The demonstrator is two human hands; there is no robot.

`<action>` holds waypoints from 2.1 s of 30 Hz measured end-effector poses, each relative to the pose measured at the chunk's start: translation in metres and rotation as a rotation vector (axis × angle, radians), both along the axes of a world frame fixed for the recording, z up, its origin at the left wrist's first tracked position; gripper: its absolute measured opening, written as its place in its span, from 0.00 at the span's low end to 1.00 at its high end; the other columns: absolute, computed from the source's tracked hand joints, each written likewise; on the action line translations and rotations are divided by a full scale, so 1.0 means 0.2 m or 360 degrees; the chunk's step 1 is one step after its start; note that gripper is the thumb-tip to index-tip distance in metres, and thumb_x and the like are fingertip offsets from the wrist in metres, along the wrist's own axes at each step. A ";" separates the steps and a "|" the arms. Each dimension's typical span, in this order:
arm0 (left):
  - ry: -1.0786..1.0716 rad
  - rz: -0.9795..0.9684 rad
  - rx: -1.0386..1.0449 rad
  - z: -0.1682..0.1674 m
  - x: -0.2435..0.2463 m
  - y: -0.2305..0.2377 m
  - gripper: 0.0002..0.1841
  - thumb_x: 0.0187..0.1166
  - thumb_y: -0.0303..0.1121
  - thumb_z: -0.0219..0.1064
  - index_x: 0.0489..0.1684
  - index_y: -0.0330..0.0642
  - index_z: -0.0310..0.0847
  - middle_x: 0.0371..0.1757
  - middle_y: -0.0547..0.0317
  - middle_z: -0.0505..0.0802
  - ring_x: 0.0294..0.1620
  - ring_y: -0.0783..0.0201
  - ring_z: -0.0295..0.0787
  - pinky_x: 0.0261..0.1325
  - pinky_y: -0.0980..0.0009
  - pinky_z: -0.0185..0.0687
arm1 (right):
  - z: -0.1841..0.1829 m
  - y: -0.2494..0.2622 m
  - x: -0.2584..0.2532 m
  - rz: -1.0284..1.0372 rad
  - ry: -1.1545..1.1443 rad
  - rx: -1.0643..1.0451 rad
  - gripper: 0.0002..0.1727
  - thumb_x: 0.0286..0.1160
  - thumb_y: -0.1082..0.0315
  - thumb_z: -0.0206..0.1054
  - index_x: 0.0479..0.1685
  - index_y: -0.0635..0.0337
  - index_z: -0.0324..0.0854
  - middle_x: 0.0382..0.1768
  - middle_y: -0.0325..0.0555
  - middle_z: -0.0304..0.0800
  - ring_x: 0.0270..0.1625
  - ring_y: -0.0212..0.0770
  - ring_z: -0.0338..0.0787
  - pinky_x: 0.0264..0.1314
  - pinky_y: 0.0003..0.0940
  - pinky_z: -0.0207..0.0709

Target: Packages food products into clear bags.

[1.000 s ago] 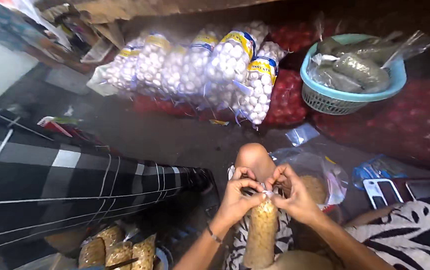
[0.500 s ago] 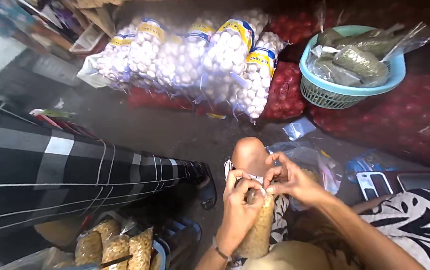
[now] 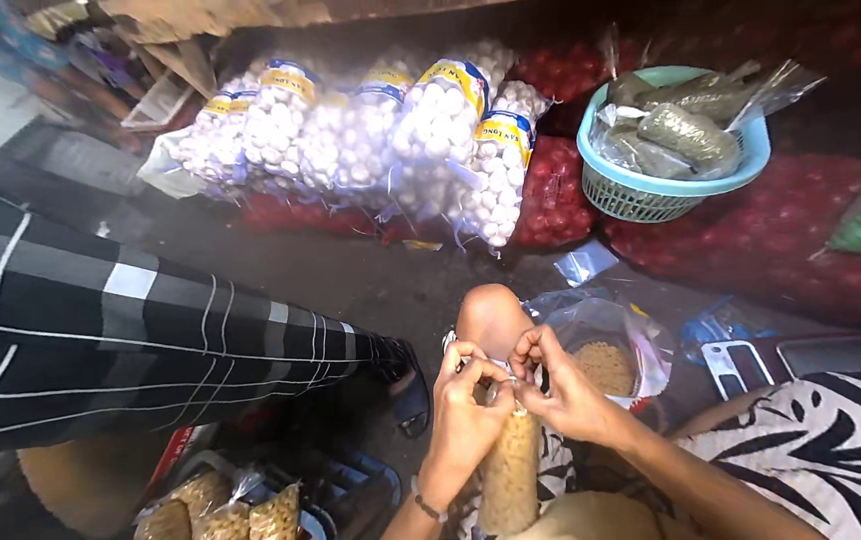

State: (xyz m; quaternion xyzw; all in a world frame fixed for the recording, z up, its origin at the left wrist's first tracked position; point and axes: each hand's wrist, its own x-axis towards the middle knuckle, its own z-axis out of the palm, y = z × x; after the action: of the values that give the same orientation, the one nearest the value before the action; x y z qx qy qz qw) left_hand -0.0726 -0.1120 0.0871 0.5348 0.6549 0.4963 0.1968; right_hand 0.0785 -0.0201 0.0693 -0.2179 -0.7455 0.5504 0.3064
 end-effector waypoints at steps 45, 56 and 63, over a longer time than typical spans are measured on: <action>-0.0715 -0.0308 0.0050 -0.17 -0.07 0.03 0.04 0.63 0.23 0.75 0.30 0.41 0.89 0.49 0.62 0.83 0.43 0.80 0.81 0.43 0.87 0.81 | -0.07 0.02 0.01 -0.0086 0.0147 0.0401 0.33 0.68 0.75 0.69 0.75 0.66 0.59 0.39 0.41 0.93 0.40 0.28 0.93 0.47 0.24 0.88; -0.0770 -0.0372 0.0089 -0.17 -0.08 0.01 0.04 0.64 0.23 0.75 0.31 0.42 0.90 0.49 0.63 0.84 0.45 0.80 0.81 0.44 0.86 0.82 | 0.04 0.13 0.11 0.0384 -0.0283 0.0715 0.20 0.87 0.59 0.61 0.65 0.64 0.84 0.53 0.52 0.93 0.56 0.42 0.93 0.62 0.35 0.86; -0.0653 -0.0591 0.0134 -0.12 0.00 0.03 0.03 0.64 0.22 0.75 0.31 0.38 0.89 0.46 0.62 0.82 0.43 0.83 0.78 0.44 0.90 0.78 | 0.25 0.14 0.14 0.0510 -0.0694 0.1517 0.13 0.81 0.61 0.62 0.36 0.61 0.84 0.28 0.48 0.84 0.30 0.48 0.90 0.26 0.38 0.83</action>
State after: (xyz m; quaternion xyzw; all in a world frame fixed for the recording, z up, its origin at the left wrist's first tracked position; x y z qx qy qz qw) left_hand -0.0729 -0.1064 0.0639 0.5417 0.4711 0.5763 0.3905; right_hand 0.1070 0.0081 0.1202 -0.0477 -0.9824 0.1335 0.1219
